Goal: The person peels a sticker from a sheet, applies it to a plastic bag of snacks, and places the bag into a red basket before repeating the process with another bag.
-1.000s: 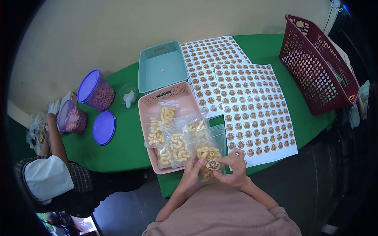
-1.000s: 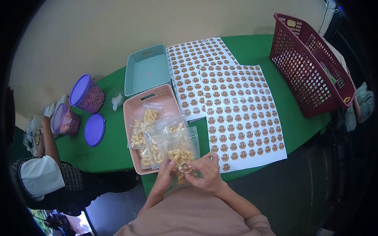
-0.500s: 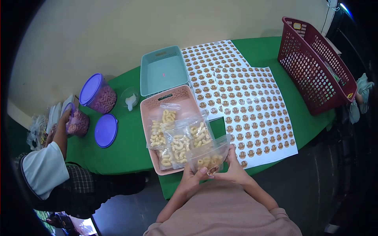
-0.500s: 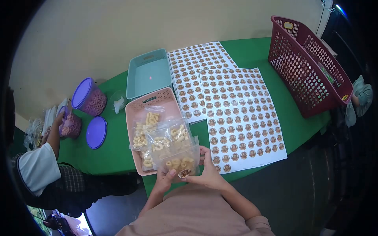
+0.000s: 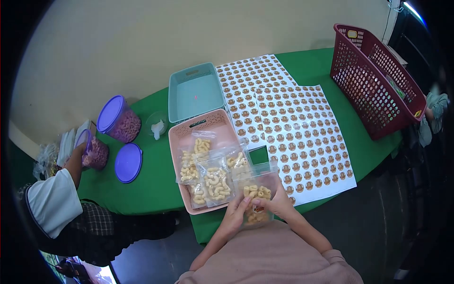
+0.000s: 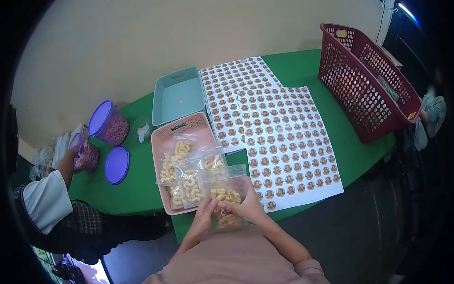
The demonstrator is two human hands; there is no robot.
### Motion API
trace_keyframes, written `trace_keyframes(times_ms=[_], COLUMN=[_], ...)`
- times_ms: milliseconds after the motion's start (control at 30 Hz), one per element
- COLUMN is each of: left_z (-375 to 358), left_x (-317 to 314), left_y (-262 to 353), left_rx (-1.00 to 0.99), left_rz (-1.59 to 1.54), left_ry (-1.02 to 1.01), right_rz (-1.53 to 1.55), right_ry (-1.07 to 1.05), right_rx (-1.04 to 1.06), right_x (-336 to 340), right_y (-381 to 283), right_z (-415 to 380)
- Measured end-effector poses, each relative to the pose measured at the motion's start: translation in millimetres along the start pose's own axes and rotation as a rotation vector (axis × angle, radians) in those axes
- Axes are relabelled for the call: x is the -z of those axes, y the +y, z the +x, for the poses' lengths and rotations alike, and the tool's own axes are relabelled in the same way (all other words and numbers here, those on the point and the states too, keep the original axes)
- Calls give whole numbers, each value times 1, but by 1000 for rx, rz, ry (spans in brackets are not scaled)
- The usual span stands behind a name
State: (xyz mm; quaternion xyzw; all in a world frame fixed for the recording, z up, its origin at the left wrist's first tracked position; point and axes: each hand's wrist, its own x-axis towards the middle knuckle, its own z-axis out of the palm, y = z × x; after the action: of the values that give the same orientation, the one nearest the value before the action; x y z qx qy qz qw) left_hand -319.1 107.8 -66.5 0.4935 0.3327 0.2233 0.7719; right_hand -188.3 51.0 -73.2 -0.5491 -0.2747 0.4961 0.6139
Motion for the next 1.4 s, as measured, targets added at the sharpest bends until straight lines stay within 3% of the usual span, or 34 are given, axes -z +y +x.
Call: trace_keyframes(times_ms=[100, 200, 533, 667, 767, 867, 1033, 1133, 1267, 1400], left_z=[-1, 2, 13, 18, 23, 26, 13, 6, 4, 6], left_x=[-1, -1, -5, -6, -4, -6, -26, -29, -31, -46], left_y=[1, -5, -13, -23, -29, -32, -27, -39, -54, -59], left_rx=[-7, 17, 44, 13, -7, -20, -16, 50, -60, -18], left_rz=[35, -16, -56, -75, -130, -151, -94, -116, -57, -210], left_ry=[-4, 13, 30, 57, 68, 105, 62, 36, 63, 90], right_rz=[15, -174, 1, -108, -206, -137, -73, -30, -17, 30], right_ry=[20, 35, -31, -93, -258, -297, -103, -103, -131, -122], right_rx=[12, 95, 70, 67, 34, 4, 22, 12, -26, -38], right_x=[0, 3, 13, 24, 32, 40, 50, 48, 49, 60], right_y=[12, 17, 18, 17, 8, 22, 31, 25, 43, 59], right_z=[-1, -2, -3, -1, -2, 1, -3, -12, -21, -40])
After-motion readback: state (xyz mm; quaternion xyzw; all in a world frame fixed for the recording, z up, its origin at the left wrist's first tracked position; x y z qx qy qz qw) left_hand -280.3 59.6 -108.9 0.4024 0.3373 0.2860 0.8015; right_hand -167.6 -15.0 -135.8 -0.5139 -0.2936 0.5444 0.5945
